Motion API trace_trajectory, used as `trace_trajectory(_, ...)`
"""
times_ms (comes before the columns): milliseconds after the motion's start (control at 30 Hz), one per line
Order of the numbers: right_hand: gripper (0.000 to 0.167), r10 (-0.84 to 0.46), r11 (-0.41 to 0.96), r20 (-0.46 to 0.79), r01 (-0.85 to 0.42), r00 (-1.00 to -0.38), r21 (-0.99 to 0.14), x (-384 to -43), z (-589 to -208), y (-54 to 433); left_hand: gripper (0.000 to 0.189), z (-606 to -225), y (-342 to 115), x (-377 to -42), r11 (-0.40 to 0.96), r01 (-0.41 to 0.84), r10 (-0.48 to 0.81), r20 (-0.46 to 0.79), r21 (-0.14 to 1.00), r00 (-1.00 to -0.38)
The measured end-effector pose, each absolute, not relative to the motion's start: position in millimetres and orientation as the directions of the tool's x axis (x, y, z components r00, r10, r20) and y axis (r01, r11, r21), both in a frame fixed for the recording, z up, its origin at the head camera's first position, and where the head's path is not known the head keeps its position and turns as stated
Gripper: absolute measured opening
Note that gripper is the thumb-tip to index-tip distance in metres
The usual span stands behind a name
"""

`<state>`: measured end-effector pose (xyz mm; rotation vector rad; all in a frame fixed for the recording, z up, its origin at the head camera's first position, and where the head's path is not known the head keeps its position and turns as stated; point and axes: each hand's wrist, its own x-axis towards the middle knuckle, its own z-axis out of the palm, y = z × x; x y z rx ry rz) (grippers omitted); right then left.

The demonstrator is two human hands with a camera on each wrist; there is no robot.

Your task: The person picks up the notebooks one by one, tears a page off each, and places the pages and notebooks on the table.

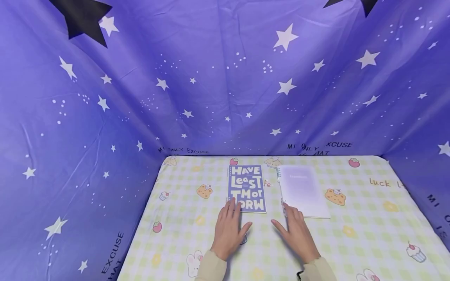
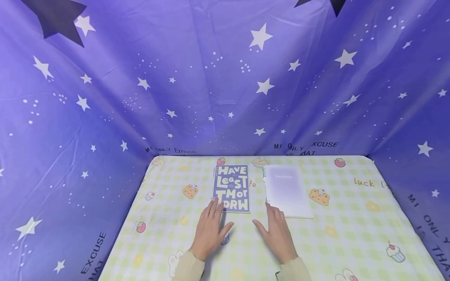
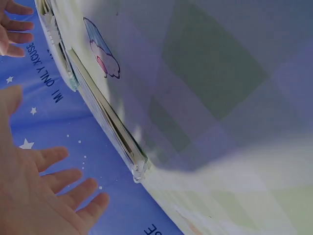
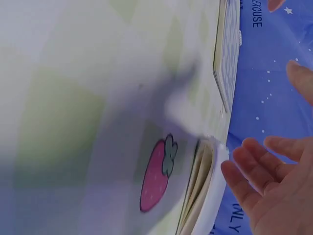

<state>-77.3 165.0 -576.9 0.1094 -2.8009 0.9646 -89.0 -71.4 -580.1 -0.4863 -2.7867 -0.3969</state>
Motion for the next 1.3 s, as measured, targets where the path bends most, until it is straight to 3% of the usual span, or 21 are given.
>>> trace_trajectory(633, 0.058, -0.048, 0.746, 0.054, -0.071, -0.997, -0.662, -103.1, -585.1, 135.1, 0.038, -573.2, -65.4, -115.6, 0.916, 0.378, 0.338, 0.251, 0.132, -0.907)
trace_trajectory(1000, 0.056, -0.066, 0.758, 0.037, -0.074, -0.997, -0.648, -112.1, -591.0, 127.3, 0.036, -578.4, -65.2, -128.8, 0.910, 0.411, 0.384, 0.269, 0.053, -0.883)
trace_trajectory(1300, 0.052, -0.049, 0.749, 0.006, -0.040, -0.999, -0.661, -114.7, -595.5, 122.2, 0.033, -585.3, -70.0, -136.6, 0.912, 0.403, 0.374, 0.246, 0.080, -0.894)
